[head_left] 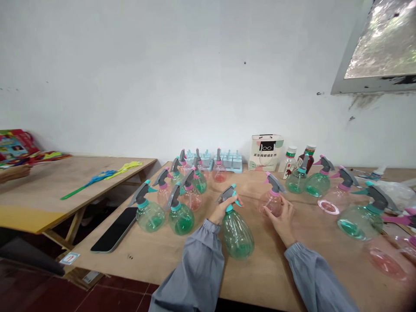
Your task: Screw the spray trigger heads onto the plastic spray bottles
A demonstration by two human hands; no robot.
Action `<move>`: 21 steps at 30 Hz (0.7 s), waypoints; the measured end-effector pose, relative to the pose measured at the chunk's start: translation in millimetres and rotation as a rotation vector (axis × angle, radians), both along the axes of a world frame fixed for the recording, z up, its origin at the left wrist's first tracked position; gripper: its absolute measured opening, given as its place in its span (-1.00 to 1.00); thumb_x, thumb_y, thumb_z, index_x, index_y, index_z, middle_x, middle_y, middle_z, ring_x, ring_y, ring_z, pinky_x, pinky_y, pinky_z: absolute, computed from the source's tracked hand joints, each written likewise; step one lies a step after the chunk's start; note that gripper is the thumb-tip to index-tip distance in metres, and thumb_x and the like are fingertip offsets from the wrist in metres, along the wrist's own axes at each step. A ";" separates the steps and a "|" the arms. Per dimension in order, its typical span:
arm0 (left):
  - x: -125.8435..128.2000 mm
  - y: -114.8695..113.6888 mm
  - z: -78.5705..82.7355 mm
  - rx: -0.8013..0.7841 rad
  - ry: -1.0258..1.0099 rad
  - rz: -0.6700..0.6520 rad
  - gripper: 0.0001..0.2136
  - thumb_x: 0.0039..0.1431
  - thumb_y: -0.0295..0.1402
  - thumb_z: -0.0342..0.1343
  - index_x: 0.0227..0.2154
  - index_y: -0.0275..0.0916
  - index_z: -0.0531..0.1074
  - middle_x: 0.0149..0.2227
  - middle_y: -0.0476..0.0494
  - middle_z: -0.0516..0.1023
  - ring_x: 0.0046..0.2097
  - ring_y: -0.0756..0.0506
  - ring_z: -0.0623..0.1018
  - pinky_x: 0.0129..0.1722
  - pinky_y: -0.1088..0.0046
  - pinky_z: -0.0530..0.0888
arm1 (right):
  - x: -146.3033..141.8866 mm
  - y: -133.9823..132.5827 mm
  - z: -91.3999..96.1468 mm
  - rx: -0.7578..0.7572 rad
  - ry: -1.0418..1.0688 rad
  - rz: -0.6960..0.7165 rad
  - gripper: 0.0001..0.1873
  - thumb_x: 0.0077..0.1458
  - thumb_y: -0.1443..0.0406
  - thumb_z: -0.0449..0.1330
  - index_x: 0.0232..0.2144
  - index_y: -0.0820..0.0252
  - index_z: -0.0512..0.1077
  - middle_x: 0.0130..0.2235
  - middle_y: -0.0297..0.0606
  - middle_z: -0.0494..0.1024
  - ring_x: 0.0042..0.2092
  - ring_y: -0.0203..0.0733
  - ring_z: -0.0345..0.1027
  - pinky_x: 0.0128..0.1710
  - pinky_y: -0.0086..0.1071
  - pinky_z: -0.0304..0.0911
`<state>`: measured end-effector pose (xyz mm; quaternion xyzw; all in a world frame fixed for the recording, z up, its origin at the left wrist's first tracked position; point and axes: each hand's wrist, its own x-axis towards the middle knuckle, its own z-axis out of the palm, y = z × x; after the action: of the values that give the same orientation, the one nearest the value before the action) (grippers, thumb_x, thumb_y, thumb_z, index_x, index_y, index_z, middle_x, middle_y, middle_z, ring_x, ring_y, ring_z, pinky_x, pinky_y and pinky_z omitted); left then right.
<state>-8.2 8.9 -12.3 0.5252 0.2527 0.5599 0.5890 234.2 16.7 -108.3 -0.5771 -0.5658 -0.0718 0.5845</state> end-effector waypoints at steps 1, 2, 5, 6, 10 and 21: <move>0.2 -0.1 0.5 0.010 -0.005 -0.021 -0.63 -0.10 -0.01 0.32 -0.39 -0.24 0.51 -0.40 -0.14 0.61 -0.24 -0.17 0.62 -0.05 0.21 0.50 | 0.0 0.1 -0.2 -0.001 -0.001 0.000 -0.12 0.02 -0.21 0.19 0.21 0.22 0.23 0.03 0.00 0.31 0.07 0.11 0.19 0.13 0.07 0.12; 0.5 0.0 0.8 0.014 -0.018 -0.027 -0.62 -0.11 -0.02 0.33 -0.37 -0.24 0.52 -0.38 -0.14 0.62 -0.23 -0.18 0.63 -0.05 0.20 0.50 | 0.1 0.3 -0.5 -0.003 0.000 -0.004 -0.12 0.02 -0.21 0.19 0.20 0.22 0.23 0.03 0.00 0.31 0.07 0.11 0.19 0.13 0.07 0.12; 0.9 1.1 0.8 0.003 -0.056 0.070 -0.61 -0.10 0.01 0.31 -0.41 -0.24 0.49 -0.45 -0.08 0.59 -0.26 -0.16 0.63 -0.11 0.25 0.52 | 0.7 1.0 -1.2 -0.011 0.012 -0.015 -0.10 -0.01 -0.23 0.20 0.19 0.23 0.25 0.02 0.00 0.32 0.06 0.11 0.19 0.13 0.07 0.13; 0.9 1.4 0.6 0.002 -0.057 0.106 -0.62 -0.08 0.02 0.30 -0.45 -0.23 0.47 -0.49 -0.07 0.57 -0.27 -0.15 0.63 -0.13 0.28 0.52 | 0.9 1.1 -1.4 -0.012 0.015 -0.007 -0.10 -0.01 -0.23 0.20 0.19 0.23 0.25 0.02 0.00 0.31 0.07 0.11 0.19 0.13 0.07 0.13; 1.0 1.0 -0.3 0.041 -0.084 0.099 -0.65 -0.04 -0.01 0.30 -0.39 -0.21 0.49 -0.42 -0.09 0.60 -0.22 -0.14 0.63 -0.07 0.28 0.49 | 1.7 0.4 -1.1 -0.009 0.027 0.038 -0.09 0.00 -0.22 0.20 0.21 0.23 0.23 0.05 0.01 0.30 0.10 0.11 0.18 0.16 0.07 0.13; 4.0 0.0 -2.8 0.071 -0.049 -0.014 -0.49 -0.06 0.00 0.33 -0.09 -0.18 0.51 -0.24 -0.16 0.64 -0.09 -0.21 0.62 0.06 0.16 0.46 | 1.3 -0.4 -0.8 -0.009 0.037 0.059 -0.12 0.02 -0.16 0.23 0.23 0.20 0.20 0.06 0.00 0.29 0.12 0.11 0.16 0.17 0.08 0.13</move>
<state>-4.2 8.9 -15.1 0.5338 0.2146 0.5768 0.5799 235.5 16.3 -109.1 -0.5641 -0.5721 -0.0413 0.5940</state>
